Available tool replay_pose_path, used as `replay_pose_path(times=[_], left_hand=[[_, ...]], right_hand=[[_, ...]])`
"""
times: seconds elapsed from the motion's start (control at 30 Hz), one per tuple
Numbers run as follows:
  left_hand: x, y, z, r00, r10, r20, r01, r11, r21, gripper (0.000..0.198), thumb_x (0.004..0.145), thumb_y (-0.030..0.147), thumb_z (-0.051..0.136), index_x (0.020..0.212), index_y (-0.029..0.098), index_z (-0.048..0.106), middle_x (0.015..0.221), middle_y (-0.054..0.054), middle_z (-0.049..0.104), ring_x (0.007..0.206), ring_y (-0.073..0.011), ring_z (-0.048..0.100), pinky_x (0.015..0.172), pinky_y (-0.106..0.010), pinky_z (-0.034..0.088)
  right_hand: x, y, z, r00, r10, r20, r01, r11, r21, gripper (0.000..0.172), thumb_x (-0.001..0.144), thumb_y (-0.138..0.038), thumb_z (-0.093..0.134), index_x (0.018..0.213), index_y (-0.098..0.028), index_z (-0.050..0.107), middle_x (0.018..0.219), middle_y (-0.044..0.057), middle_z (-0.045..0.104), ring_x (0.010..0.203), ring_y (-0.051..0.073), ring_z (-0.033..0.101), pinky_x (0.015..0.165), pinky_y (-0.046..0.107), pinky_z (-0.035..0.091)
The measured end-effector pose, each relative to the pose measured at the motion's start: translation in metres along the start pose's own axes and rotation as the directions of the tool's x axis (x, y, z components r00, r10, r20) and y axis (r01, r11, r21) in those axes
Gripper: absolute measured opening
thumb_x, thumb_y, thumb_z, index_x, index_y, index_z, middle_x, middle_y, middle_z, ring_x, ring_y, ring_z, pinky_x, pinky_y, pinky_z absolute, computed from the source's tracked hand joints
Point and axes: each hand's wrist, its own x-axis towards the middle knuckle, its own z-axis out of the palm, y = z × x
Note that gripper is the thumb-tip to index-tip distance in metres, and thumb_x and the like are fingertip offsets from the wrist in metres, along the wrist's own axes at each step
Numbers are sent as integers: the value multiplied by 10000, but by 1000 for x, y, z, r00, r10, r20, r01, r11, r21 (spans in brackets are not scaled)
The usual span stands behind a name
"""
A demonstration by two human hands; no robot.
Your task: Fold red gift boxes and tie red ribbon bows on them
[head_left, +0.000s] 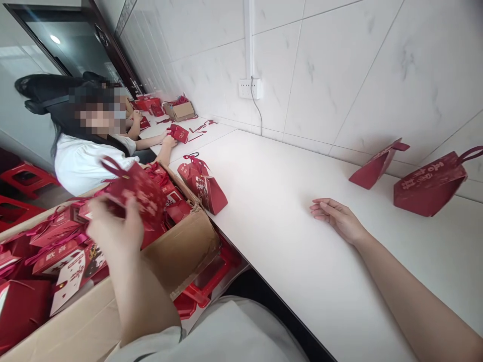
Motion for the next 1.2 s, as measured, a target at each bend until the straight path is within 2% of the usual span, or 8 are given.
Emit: replay_pose_path(times=[0.07,0.13,0.6,0.7,0.8,0.97,1.03,1.2], left_hand=[[2,-8,10,936,-137,324,47,962,270,517,756,588,510,1056,174,584,900,-138,687,874,-329,638,811,-468,486],[2,-10,16,857,-258,446,40,896,442,656,764,670,412,1069,121,602,955,-223,674,962,-413,611,813,-522,472],[-16,19,36,704,-256,663,-84,896,436,725,825,634,331,1280,90,483,1145,-265,603,1052,-430,579,829,-554,457],[-20,27,37,823,-125,554,-101,927,360,703,826,607,382,1269,69,482,1221,-278,548,1110,-459,528,854,-610,427],[-28,59,43,949,203,241,-215,976,25,581,817,511,508,1266,141,494,1298,-203,512,1213,-395,471,949,-577,410],[-43,162,57,810,586,5,-478,665,-573,372,804,345,628,1147,211,584,1301,-102,523,1254,-246,464,1081,-393,352],[-46,205,54,735,678,-13,-493,521,-697,356,805,314,639,1142,216,582,1303,-88,527,1256,-224,466,1065,-372,367],[-43,273,37,633,767,-106,-452,255,-855,307,812,271,645,1114,241,598,1291,-37,555,1229,-190,495,1034,-353,397]], right_hand=[[-1,0,0,1000,-3,-4,3,1000,-3,291,807,-475,633,998,-260,672,1001,91,666,878,211,647,801,371,560],[-1,-1,1,1000,4,3,-4,1000,-10,286,817,-467,629,1004,-254,669,1011,83,662,886,195,639,803,340,552],[1,-5,3,999,7,32,-8,1000,4,284,832,-444,628,1004,-218,643,997,68,654,878,173,626,823,330,508],[5,-2,4,999,-4,35,4,1000,7,293,830,-443,628,1001,-205,635,989,71,655,871,169,629,818,329,508],[9,1,8,999,-31,27,30,1000,8,302,825,-438,626,1000,-193,626,973,71,655,856,164,634,811,328,513],[19,-18,5,991,-133,-23,127,974,-186,290,832,-438,571,991,-200,615,1004,68,650,840,179,644,737,341,531],[23,-39,-10,942,-314,-118,230,862,-452,232,836,-389,555,946,-202,638,1000,62,656,906,191,624,780,342,511],[35,-98,-62,592,-640,-491,74,649,-757,227,856,-308,470,938,-198,650,1066,90,612,975,212,581,907,370,452]])
